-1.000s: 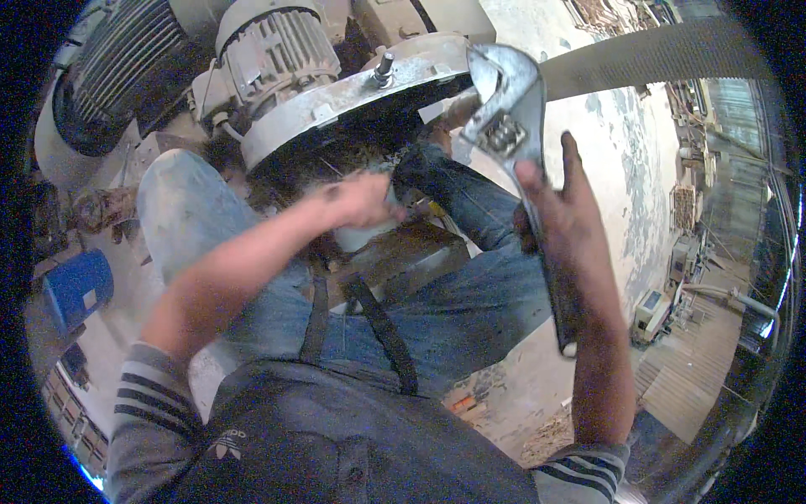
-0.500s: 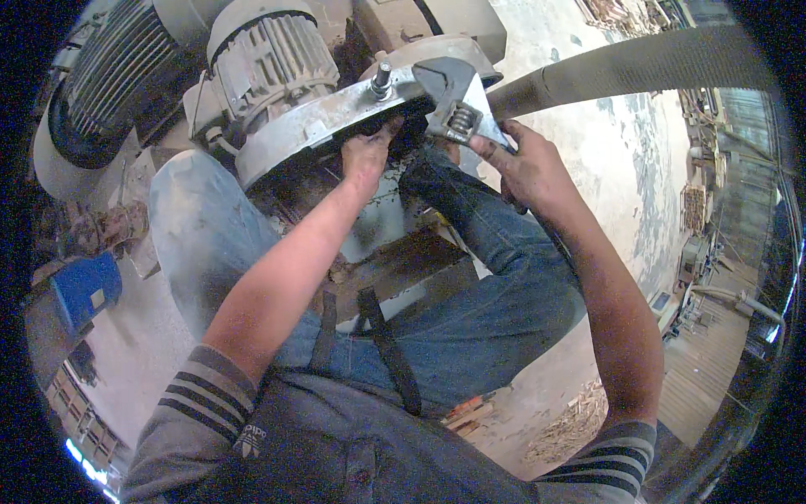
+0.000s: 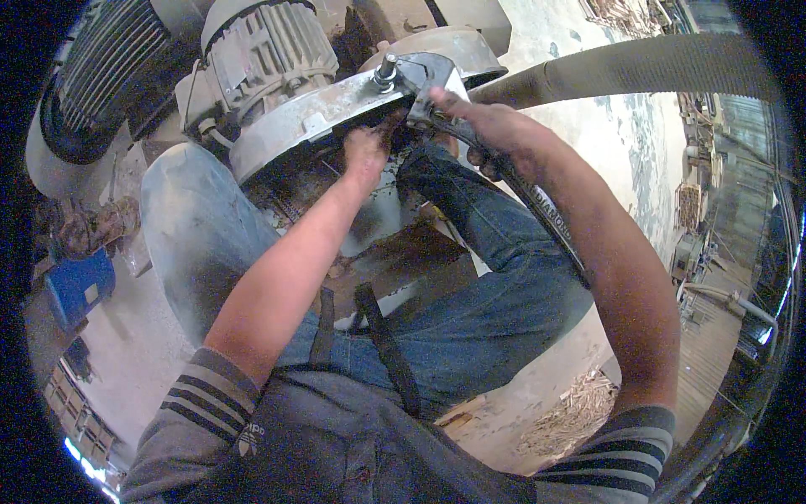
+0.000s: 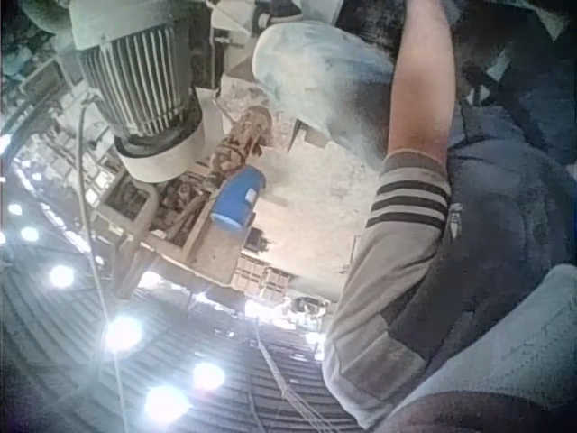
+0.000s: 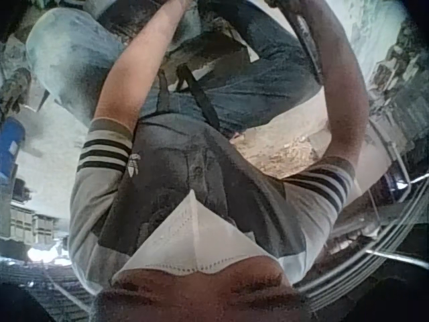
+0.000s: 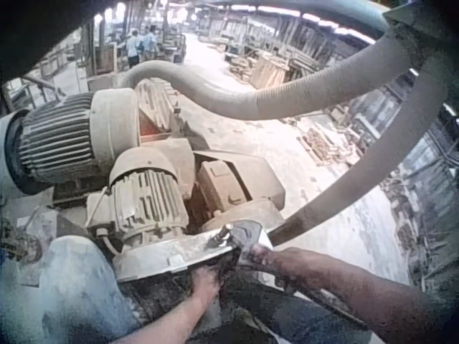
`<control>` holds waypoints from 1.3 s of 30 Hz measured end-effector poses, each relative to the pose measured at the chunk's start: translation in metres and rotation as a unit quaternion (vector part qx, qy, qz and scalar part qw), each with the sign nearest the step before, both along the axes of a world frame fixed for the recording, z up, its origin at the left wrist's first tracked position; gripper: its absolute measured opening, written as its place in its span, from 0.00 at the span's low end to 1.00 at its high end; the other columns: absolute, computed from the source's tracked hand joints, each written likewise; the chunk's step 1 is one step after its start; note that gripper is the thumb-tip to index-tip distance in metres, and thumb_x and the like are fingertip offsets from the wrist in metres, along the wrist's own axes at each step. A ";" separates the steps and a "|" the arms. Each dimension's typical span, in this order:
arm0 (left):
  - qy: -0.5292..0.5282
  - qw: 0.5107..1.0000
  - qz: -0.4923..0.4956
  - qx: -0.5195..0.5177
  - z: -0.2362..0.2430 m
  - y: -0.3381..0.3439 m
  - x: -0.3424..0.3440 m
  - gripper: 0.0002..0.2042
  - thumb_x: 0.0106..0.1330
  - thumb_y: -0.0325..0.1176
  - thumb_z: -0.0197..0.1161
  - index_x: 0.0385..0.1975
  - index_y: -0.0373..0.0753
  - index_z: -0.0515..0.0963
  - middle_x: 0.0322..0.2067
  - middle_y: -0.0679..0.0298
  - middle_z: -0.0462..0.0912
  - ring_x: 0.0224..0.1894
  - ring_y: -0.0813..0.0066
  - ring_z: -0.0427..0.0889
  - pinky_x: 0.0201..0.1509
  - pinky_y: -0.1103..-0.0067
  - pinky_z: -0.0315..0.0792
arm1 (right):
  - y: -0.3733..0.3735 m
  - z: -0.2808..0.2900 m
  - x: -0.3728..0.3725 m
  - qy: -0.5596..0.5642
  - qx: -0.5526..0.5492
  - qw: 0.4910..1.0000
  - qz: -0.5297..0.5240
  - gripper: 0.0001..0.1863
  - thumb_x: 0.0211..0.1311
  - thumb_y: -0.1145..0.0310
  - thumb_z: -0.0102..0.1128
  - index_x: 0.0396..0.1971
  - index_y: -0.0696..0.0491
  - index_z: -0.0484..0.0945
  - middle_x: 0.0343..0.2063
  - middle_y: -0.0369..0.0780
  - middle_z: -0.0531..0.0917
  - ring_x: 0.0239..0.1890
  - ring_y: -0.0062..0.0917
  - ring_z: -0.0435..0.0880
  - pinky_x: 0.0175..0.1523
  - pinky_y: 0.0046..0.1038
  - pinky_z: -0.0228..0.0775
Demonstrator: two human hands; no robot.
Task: Performing maintenance and tightening bolts on an industrial machine using an adjustable wrench.
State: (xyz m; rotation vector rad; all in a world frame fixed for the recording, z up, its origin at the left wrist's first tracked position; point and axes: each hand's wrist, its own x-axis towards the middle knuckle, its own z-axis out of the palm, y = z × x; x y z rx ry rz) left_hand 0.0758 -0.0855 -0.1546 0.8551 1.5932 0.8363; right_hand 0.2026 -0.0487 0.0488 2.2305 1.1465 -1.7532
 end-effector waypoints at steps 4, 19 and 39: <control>-0.103 0.993 0.040 0.031 -0.017 0.001 0.006 0.26 0.52 0.56 0.60 0.32 0.33 0.79 0.33 0.50 0.80 0.39 0.57 0.78 0.44 0.72 0.68 | -0.001 -0.001 0.000 -0.039 0.002 0.998 0.046 0.31 0.48 0.32 0.49 0.23 0.51 0.66 0.09 0.29 0.61 0.09 0.13 0.59 0.12 0.16 0.50; 0.008 0.998 0.040 0.045 0.008 -0.001 0.004 0.22 0.53 0.49 0.58 0.29 0.31 0.78 0.30 0.46 0.78 0.39 0.52 0.77 0.42 0.69 0.69 | 0.043 -0.002 0.036 -0.057 0.178 0.935 0.300 0.35 0.52 0.39 0.52 0.42 0.60 0.71 0.15 0.35 0.69 0.12 0.15 0.62 0.17 0.21 0.55; -0.079 0.992 0.064 0.075 -0.013 0.001 0.011 0.18 0.54 0.44 0.60 0.33 0.33 0.77 0.34 0.49 0.79 0.40 0.56 0.77 0.44 0.71 0.68 | 0.031 -0.007 0.038 -0.094 0.230 0.906 0.341 0.40 0.51 0.35 0.48 0.46 0.61 0.69 0.14 0.39 0.70 0.15 0.19 0.67 0.22 0.25 0.60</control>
